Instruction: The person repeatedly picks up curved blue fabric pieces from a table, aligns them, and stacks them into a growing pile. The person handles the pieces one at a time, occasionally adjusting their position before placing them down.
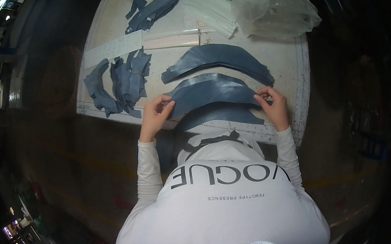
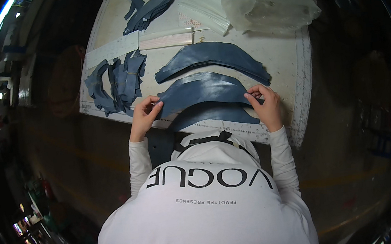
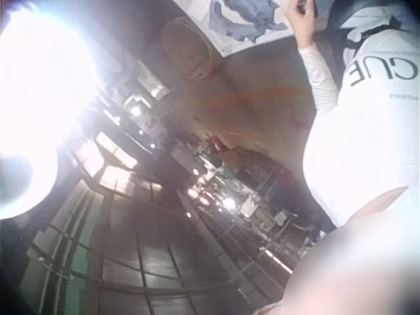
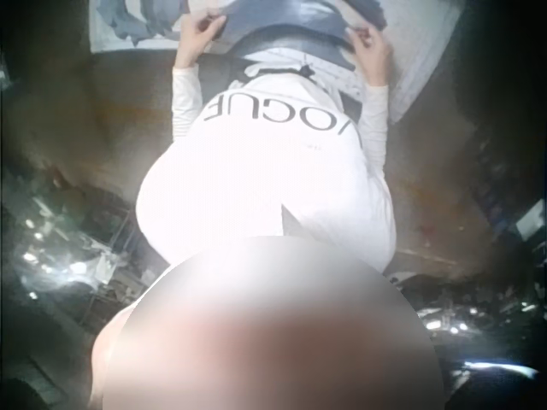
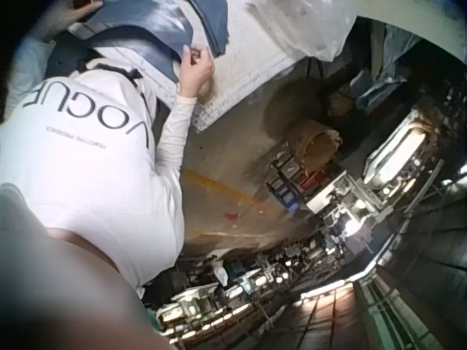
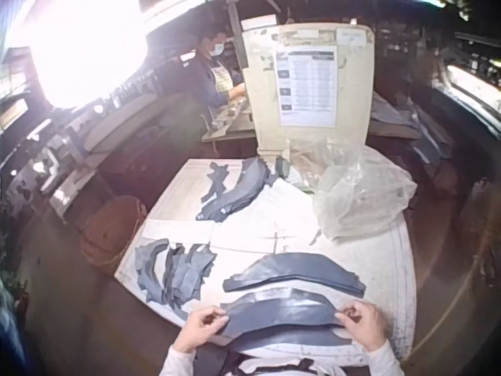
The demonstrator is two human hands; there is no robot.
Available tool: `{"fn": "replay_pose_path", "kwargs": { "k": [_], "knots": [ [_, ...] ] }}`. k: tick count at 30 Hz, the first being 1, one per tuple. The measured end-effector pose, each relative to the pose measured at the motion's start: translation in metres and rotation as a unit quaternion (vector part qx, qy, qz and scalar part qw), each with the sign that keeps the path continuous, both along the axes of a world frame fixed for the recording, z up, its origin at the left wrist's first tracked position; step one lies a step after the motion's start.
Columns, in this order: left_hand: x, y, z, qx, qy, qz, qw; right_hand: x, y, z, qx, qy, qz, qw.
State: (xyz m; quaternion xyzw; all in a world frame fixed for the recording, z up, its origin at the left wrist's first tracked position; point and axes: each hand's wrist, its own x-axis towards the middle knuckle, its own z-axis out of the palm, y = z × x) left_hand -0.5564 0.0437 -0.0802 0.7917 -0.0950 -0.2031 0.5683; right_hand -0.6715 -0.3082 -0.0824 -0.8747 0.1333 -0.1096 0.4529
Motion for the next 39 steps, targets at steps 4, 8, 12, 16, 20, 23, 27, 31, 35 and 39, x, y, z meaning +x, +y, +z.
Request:
{"fn": "replay_pose_path", "kwargs": {
  "k": [4, 8, 12, 16, 20, 23, 27, 31, 35, 39],
  "knots": [
    [-0.018, 0.003, -0.030, 0.053, 0.017, -0.015, 0.998, -0.019, 0.002, -0.023, 0.022, 0.068, 0.017, 0.997],
    [-0.036, 0.001, -0.055, 0.200, -0.037, -0.039, 0.978, -0.035, 0.006, -0.053, -0.011, 0.132, 0.026, 0.991],
    [-0.044, 0.003, -0.057, 0.215, -0.038, -0.031, 0.975, -0.045, 0.007, -0.063, -0.027, 0.114, 0.022, 0.993],
    [-0.048, 0.002, -0.048, 0.241, -0.045, -0.050, 0.968, -0.051, 0.008, -0.060, -0.038, 0.127, 0.026, 0.991],
    [-0.053, -0.004, -0.043, 0.256, -0.064, -0.032, 0.964, -0.057, 0.010, -0.059, -0.057, 0.146, 0.022, 0.987],
    [-0.056, -0.013, -0.044, 0.260, -0.082, 0.000, 0.962, -0.059, 0.013, -0.059, -0.086, 0.140, 0.005, 0.986],
    [-0.058, -0.022, -0.047, 0.236, -0.105, 0.020, 0.966, -0.062, 0.015, -0.055, -0.113, 0.166, -0.022, 0.979],
    [-0.057, -0.026, -0.049, 0.239, -0.184, 0.006, 0.953, -0.062, 0.015, -0.052, -0.200, 0.112, -0.024, 0.973],
    [-0.060, -0.029, -0.053, 0.205, -0.195, -0.019, 0.959, -0.057, 0.022, -0.057, -0.086, 0.079, -0.004, 0.993],
    [-0.057, -0.024, -0.055, 0.265, -0.076, -0.043, 0.960, -0.059, 0.025, -0.061, -0.110, 0.134, 0.006, 0.985]
  ]
}}
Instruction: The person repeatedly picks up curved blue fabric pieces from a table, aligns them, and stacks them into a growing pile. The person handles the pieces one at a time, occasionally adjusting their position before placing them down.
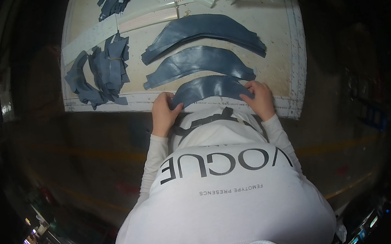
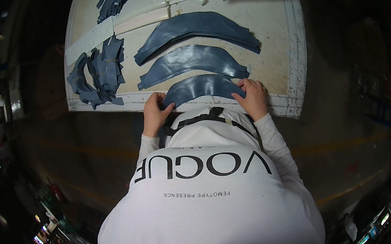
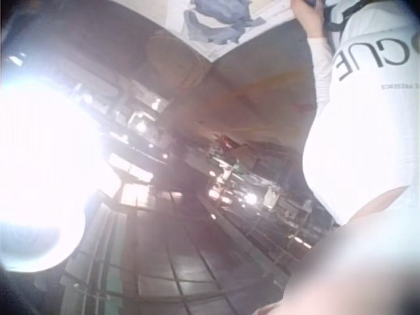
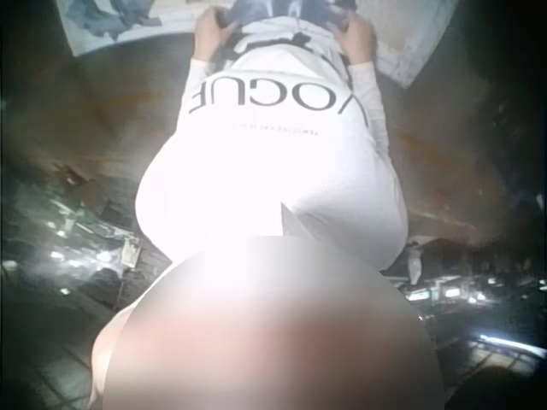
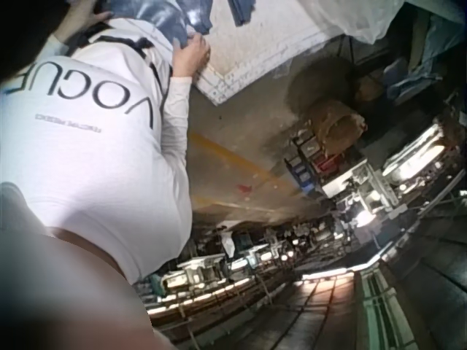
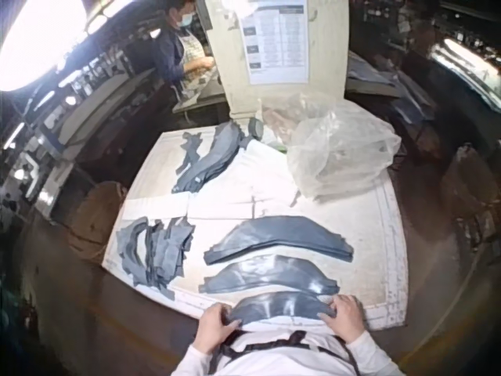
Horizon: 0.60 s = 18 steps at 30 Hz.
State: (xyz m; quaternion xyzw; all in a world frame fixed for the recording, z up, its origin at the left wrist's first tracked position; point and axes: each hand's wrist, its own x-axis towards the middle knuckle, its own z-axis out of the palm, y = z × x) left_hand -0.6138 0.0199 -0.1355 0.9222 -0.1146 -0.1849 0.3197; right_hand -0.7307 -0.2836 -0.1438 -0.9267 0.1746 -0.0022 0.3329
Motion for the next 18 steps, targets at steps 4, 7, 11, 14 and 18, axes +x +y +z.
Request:
{"fn": "replay_pose_path", "kwargs": {
  "k": [4, 7, 11, 14, 18],
  "knots": [
    [0.002, 0.006, -0.001, 0.017, -0.107, -0.045, 0.993, 0.001, -0.004, -0.002, -0.036, -0.051, 0.031, 0.998],
    [-0.001, 0.006, -0.003, -0.016, -0.029, -0.005, 0.999, 0.001, -0.003, -0.003, 0.044, 0.036, -0.024, 0.998],
    [0.004, 0.011, 0.004, -0.007, 0.014, -0.052, 0.999, 0.002, -0.001, 0.003, -0.015, 0.064, 0.037, 0.997],
    [0.022, 0.018, 0.023, -0.077, 0.084, -0.048, 0.992, 0.007, 0.001, 0.017, -0.026, -0.049, 0.074, 0.996],
    [0.056, 0.022, 0.060, -0.140, 0.099, -0.023, 0.985, 0.030, -0.023, 0.050, 0.125, -0.029, 0.065, 0.990]
  ]
}}
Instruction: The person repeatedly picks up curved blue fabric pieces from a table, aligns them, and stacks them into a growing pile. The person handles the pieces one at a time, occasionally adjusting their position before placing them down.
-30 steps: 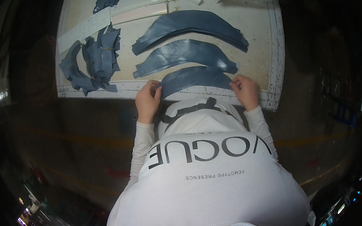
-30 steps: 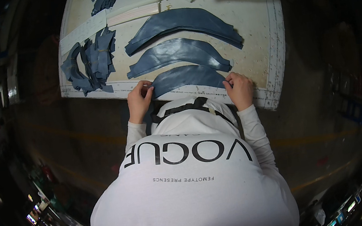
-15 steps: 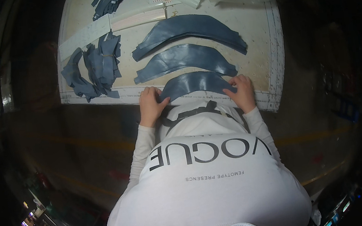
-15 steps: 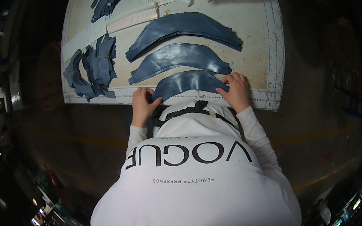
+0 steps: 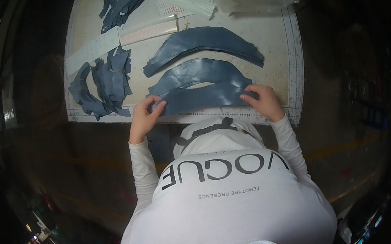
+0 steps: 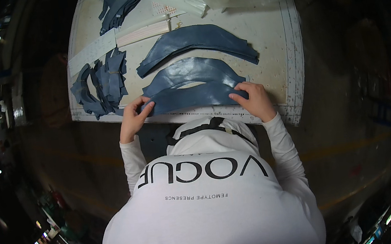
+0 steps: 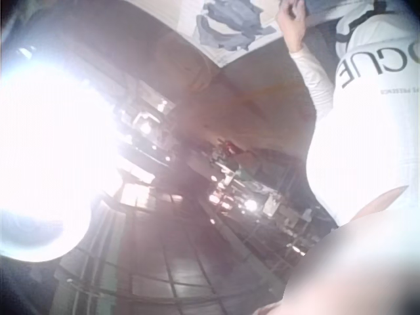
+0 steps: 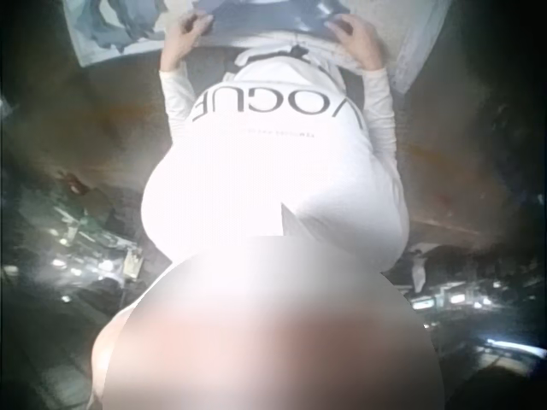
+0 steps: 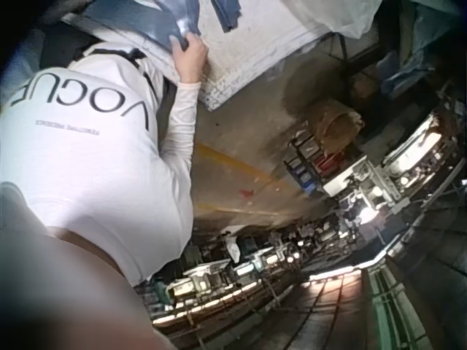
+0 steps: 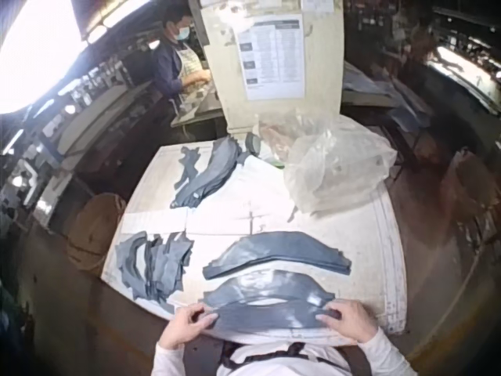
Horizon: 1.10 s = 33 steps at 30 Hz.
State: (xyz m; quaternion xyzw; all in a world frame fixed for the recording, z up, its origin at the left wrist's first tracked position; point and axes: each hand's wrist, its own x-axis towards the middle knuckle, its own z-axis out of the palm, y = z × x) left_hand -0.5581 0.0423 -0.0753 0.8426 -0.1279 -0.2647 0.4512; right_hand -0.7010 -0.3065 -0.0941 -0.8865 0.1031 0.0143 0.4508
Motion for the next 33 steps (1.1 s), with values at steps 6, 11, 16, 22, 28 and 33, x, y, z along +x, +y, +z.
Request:
{"fn": "replay_pose_path", "kwargs": {
  "k": [6, 11, 16, 22, 28, 33],
  "knots": [
    [0.069, -0.048, 0.004, -0.074, -0.234, 0.082, 0.966, 0.077, -0.038, 0.008, -0.061, -0.142, -0.087, 0.984],
    [0.099, -0.082, -0.034, 0.027, -0.271, 0.124, 0.954, 0.121, -0.052, -0.031, -0.114, -0.085, -0.127, 0.982],
    [0.100, -0.080, -0.057, 0.088, -0.424, 0.117, 0.894, 0.120, -0.045, -0.046, -0.099, -0.156, -0.151, 0.971],
    [0.061, -0.055, -0.059, 0.039, -0.288, 0.108, 0.951, 0.086, -0.019, -0.036, -0.149, -0.138, -0.106, 0.973],
    [0.039, -0.030, -0.071, 0.131, -0.231, 0.034, 0.963, 0.050, 0.026, -0.051, -0.196, -0.083, -0.054, 0.976],
    [0.039, -0.030, -0.077, 0.113, -0.328, 0.035, 0.937, 0.048, 0.029, -0.058, -0.161, -0.037, -0.052, 0.985]
  ]
}}
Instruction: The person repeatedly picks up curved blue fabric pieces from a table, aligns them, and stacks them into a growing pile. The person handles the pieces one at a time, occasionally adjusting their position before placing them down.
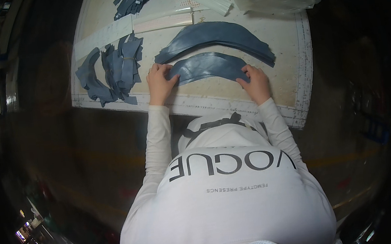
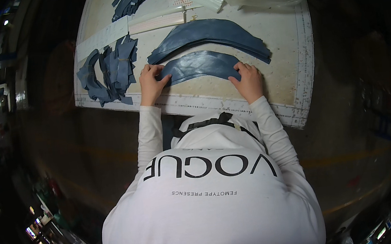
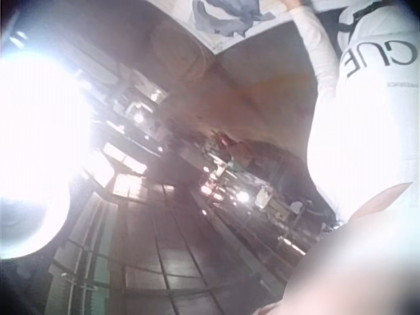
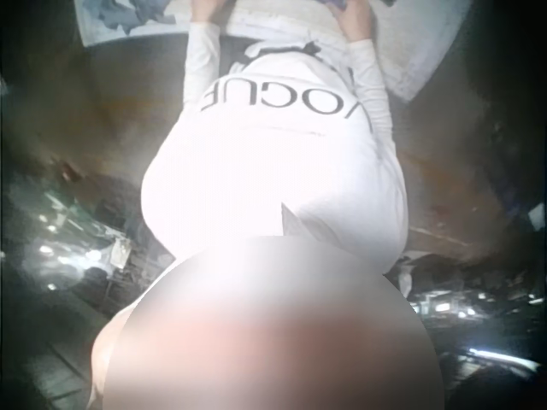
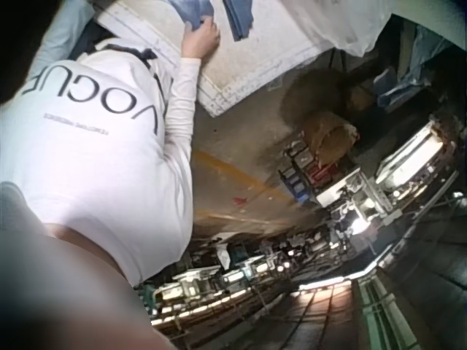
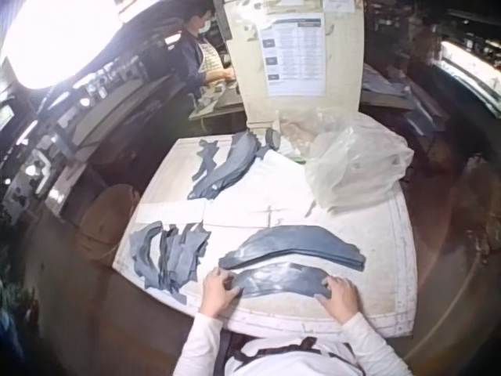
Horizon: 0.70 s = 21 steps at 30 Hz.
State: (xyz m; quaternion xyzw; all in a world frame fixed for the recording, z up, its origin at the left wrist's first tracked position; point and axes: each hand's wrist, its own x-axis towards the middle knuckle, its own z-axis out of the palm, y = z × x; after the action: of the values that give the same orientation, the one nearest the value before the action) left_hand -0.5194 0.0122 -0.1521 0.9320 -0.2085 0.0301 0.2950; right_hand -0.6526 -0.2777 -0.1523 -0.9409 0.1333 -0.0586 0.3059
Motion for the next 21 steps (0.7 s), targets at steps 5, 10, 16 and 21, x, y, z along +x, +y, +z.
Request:
{"fn": "replay_pose_path", "kwargs": {
  "k": [5, 10, 16, 21],
  "knots": [
    [-0.005, 0.002, 0.003, -0.102, 0.059, 0.003, 0.993, -0.010, -0.006, 0.008, 0.079, 0.009, 0.001, 0.997],
    [-0.028, 0.027, 0.011, -0.076, 0.254, -0.032, 0.964, -0.045, -0.017, 0.029, 0.137, 0.132, 0.060, 0.980],
    [-0.020, 0.028, 0.005, -0.066, 0.138, 0.022, 0.988, -0.043, -0.024, 0.026, 0.091, 0.014, -0.007, 0.996],
    [-0.009, 0.010, -0.002, -0.022, 0.047, -0.022, 0.998, -0.019, -0.022, 0.010, -0.007, -0.045, -0.011, 0.999]
  ]
}}
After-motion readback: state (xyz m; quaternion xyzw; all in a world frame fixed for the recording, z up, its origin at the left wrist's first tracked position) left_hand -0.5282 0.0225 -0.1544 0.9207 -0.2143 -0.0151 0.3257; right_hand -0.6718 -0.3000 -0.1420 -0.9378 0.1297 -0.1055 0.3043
